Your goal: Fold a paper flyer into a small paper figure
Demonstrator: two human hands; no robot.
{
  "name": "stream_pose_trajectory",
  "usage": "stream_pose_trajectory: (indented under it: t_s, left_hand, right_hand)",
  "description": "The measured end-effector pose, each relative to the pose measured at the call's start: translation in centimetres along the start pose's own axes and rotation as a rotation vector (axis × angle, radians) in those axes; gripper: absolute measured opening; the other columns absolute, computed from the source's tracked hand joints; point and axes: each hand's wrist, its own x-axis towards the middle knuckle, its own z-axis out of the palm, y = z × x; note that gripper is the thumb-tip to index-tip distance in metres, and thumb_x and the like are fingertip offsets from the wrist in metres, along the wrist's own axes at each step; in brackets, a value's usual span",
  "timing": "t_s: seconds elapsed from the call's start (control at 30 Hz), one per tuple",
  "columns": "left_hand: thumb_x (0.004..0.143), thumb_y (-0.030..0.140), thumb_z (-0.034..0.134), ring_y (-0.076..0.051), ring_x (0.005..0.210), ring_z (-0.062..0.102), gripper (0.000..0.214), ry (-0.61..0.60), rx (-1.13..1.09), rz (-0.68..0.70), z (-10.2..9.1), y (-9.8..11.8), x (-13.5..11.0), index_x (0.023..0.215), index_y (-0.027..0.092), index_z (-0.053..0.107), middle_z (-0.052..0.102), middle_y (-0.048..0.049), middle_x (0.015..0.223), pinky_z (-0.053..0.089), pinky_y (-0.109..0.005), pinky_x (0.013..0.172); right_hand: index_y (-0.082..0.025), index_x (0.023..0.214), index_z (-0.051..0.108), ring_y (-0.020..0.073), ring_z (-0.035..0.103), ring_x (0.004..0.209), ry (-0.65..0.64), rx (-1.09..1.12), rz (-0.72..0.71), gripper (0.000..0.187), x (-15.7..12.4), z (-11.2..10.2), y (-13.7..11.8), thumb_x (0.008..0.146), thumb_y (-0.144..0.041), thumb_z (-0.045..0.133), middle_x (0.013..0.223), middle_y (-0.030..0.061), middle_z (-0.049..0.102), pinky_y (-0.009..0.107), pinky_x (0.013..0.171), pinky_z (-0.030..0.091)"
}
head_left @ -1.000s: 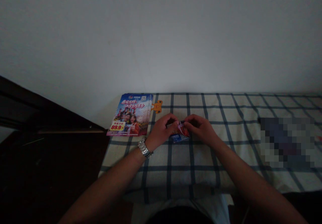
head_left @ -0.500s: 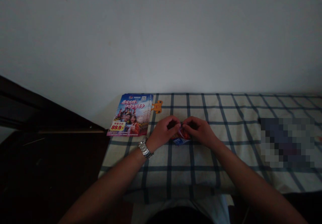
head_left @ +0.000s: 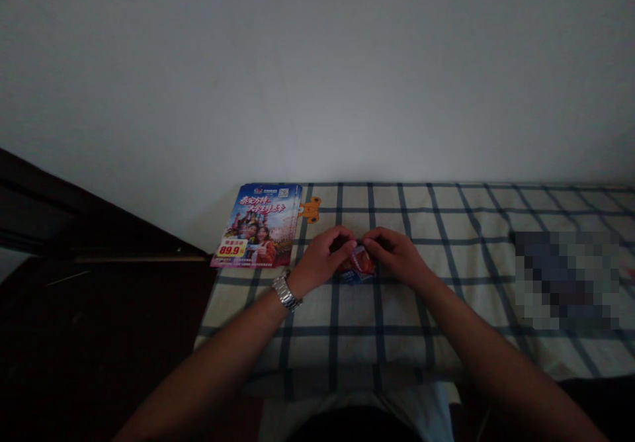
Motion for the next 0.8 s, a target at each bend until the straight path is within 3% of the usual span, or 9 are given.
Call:
stream_pose_trajectory:
  t_s: [0.17,0.37,0.8]
  left_hand:
    - [0.1,0.049,0.055,-0.017,0.081,0.063,0.032,-0.029,-0.014,0.013,-0.13,0.09,0.03,0.103,0.019,0.064,0.068,-0.0017,0.09,0.047,-0.028,0.073]
    - [0.1,0.051,0.054,-0.017,0.082,0.063,0.034,-0.048,-0.037,0.026,-0.2,0.05,0.1,0.101,0.019,0.064,0.068,-0.0023,0.09,0.048,-0.028,0.073]
    - [0.098,0.054,0.056,-0.018,0.081,0.062,0.037,-0.084,-0.042,-0.002,-0.07,0.37,-0.16,0.104,0.019,0.066,0.069,-0.0033,0.091,0.047,-0.027,0.071]
  right_hand:
    - [-0.021,0.097,0.07,0.0176,0.065,0.071,0.009,0.029,0.024,0.029,-0.01,-0.22,-0.11,0.091,-0.049,0.068,0.082,0.0026,0.072,0.03,0.066,0.053]
    - [-0.022,0.097,0.071,0.0191,0.069,0.081,0.005,0.014,-0.009,0.027,0.04,-0.4,-0.26,0.091,-0.048,0.067,0.09,0.0037,0.074,0.032,0.075,0.057]
    - [-0.022,0.093,0.067,0.0176,0.067,0.072,-0.02,-0.019,-0.007,0.021,-0.04,-0.5,-0.1,0.091,-0.044,0.067,0.082,0.0021,0.072,0.029,0.067,0.055]
